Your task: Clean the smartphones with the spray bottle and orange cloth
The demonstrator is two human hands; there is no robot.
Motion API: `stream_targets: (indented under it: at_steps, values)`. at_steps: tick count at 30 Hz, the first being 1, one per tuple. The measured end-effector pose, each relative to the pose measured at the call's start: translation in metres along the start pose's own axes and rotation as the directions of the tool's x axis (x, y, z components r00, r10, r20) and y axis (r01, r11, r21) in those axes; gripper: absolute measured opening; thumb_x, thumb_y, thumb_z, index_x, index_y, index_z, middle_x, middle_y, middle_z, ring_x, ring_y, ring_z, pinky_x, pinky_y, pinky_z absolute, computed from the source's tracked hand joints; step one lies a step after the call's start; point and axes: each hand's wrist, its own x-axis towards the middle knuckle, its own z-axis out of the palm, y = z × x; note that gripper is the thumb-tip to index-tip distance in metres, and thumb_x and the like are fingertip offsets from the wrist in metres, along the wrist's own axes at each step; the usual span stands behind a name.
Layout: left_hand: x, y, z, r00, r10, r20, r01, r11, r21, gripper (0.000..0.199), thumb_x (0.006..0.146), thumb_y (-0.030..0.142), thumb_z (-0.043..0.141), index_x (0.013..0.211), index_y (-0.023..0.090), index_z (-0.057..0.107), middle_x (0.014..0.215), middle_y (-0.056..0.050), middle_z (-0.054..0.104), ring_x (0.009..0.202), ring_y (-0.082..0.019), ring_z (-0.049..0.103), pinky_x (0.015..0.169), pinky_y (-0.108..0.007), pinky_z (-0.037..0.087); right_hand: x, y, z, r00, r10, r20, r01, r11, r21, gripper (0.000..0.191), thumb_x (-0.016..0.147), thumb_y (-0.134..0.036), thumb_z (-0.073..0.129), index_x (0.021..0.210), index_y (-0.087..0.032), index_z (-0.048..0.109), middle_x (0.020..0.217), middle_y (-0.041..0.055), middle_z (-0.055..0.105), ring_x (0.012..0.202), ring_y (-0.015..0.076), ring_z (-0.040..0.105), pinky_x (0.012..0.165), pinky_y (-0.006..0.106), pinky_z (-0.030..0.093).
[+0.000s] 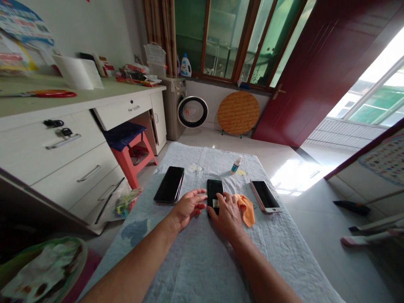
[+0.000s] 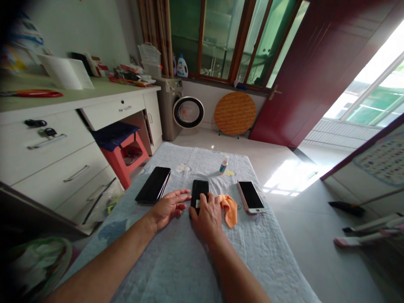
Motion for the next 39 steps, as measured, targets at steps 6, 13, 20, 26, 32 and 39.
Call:
stream_targets:
  at_steps: [6,13,20,26,32,39]
  values:
    - [0.005,-0.008,-0.002,0.999,0.037,0.038,-0.036,0.999,-0.031,0.039,0.076,0.023,0.067,0.113,0.014,0.057,0.081,-0.002,0.061,0.052,-0.004,0.051,0.046,-0.013,0.039,-0.001,-0.001,-0.002,0.999,-0.003,0.036,-0.003,0.985,0.171,0.040,0.083,-0.041,0.057,0.116,-0.021,0.062,0.113,0.0122,0.059,0.105,0.0277,0.053,0.091,0.039,0.040]
    - [0.001,-0.015,0.007,0.944,0.323,0.065,-0.328,0.908,0.260,0.054,0.076,0.040,0.066,0.122,0.016,0.052,0.088,0.000,0.058,0.056,-0.006,0.050,0.049,-0.017,0.040,0.004,0.003,-0.013,0.989,-0.086,0.123,0.017,0.877,0.480,0.033,0.090,-0.036,0.047,0.115,-0.019,0.061,0.102,0.0069,0.067,0.090,0.0174,0.062,0.081,0.027,0.046]
    - [-0.001,-0.020,0.013,0.935,0.348,0.065,-0.352,0.888,0.298,0.064,0.075,0.044,0.066,0.130,0.016,0.047,0.096,-0.003,0.058,0.067,-0.012,0.056,0.056,-0.022,0.045,0.014,0.026,-0.008,0.974,0.220,-0.047,-0.194,0.927,0.320,0.031,0.082,-0.030,0.053,0.109,-0.018,0.064,0.093,0.0096,0.069,0.084,0.0213,0.063,0.081,0.033,0.045]
    - [-0.005,-0.020,0.016,0.920,0.360,0.153,-0.390,0.868,0.306,0.060,0.084,0.046,0.059,0.135,0.017,0.045,0.102,-0.006,0.059,0.069,-0.012,0.056,0.061,-0.023,0.046,0.013,0.021,-0.014,0.978,0.207,-0.034,-0.172,0.884,0.436,0.035,0.087,-0.039,0.047,0.108,-0.017,0.064,0.101,0.0101,0.068,0.085,0.0200,0.064,0.079,0.031,0.047]
    - [-0.012,-0.019,0.017,0.891,0.332,0.308,-0.442,0.788,0.429,0.048,0.087,0.042,0.056,0.129,0.018,0.054,0.098,-0.006,0.066,0.075,-0.015,0.058,0.069,-0.026,0.047,0.010,0.016,-0.015,0.977,0.169,0.132,-0.214,0.745,0.631,0.040,0.082,-0.038,0.053,0.115,-0.016,0.060,0.099,0.0081,0.069,0.079,0.0182,0.066,0.067,0.027,0.051]
    - [-0.003,-0.019,0.011,0.822,0.535,0.193,-0.539,0.625,0.564,0.033,0.089,0.034,0.052,0.115,0.017,0.064,0.110,-0.007,0.067,0.100,-0.020,0.061,0.091,-0.032,0.046,0.015,0.027,-0.005,0.965,0.180,0.190,-0.261,0.607,0.751,0.037,0.079,-0.030,0.046,0.110,-0.017,0.063,0.084,0.0031,0.069,0.073,0.0176,0.063,0.063,0.026,0.049]
